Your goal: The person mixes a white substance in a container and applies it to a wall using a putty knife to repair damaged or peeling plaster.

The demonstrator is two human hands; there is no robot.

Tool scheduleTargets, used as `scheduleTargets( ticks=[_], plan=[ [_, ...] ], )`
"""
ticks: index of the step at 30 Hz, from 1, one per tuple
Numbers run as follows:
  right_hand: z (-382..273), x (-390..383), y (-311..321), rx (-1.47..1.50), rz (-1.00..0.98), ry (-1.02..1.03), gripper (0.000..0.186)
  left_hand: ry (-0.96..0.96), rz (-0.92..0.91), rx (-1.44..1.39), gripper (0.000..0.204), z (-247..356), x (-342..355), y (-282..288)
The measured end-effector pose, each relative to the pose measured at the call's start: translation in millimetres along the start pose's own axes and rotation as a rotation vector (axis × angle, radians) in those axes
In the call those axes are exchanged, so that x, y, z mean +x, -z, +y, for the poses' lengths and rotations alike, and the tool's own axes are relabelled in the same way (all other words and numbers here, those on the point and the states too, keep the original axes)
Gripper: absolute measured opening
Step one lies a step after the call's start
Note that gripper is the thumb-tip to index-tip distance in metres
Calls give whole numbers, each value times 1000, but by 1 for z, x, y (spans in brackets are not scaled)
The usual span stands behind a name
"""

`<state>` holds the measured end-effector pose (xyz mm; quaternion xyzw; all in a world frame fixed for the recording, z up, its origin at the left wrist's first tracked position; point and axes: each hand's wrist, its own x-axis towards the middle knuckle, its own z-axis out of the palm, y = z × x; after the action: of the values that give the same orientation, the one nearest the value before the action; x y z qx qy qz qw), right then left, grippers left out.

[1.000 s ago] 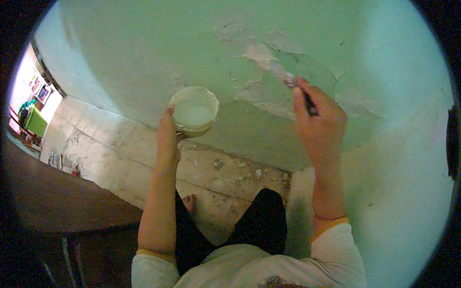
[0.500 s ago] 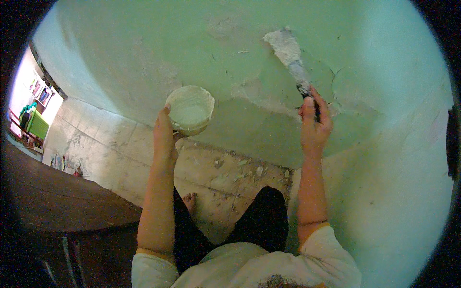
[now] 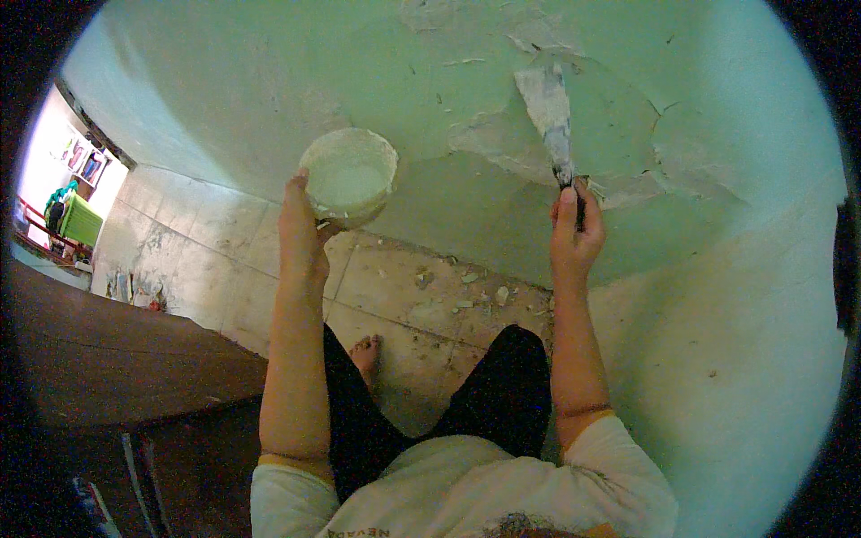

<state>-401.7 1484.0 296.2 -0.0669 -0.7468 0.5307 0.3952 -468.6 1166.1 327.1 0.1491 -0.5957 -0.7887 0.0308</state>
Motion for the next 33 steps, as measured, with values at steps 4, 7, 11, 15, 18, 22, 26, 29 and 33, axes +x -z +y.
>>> scheduleTargets(
  ticks=[4, 7, 11, 15, 18, 22, 26, 29, 33],
  plan=[
    [32, -34, 5, 60, -23, -67, 28, -30, -21, -29, 70, 3, -1, -4],
    [45, -51, -2, 72, -117, -160, 30, 2, -3, -26, 68, 2, 4, -2],
    [52, -57, -21, 148, -159, -150, 32, -38, -21, -55, 65, -1, -1, -7],
    [32, -57, -24, 174, -177, -231, 31, 15, -32, -30, 61, -5, 4, -13],
    [-9, -42, -1, 147, -261, -273, 29, 9, -27, -4, 58, -8, 1, -19],
    [-77, -29, 13, 101, -310, -336, 26, 46, -25, 104, 56, -13, 13, -1],
    [-103, -10, 29, 197, -539, -396, 22, -39, -122, 102, 56, -21, 15, 3],
    [-116, -6, 22, 133, -521, -421, 20, -68, -189, 130, 56, -20, 8, -8],
    [-125, -6, 5, 144, -486, -456, 20, -56, -250, 192, 52, -20, 4, -14]
  ],
)
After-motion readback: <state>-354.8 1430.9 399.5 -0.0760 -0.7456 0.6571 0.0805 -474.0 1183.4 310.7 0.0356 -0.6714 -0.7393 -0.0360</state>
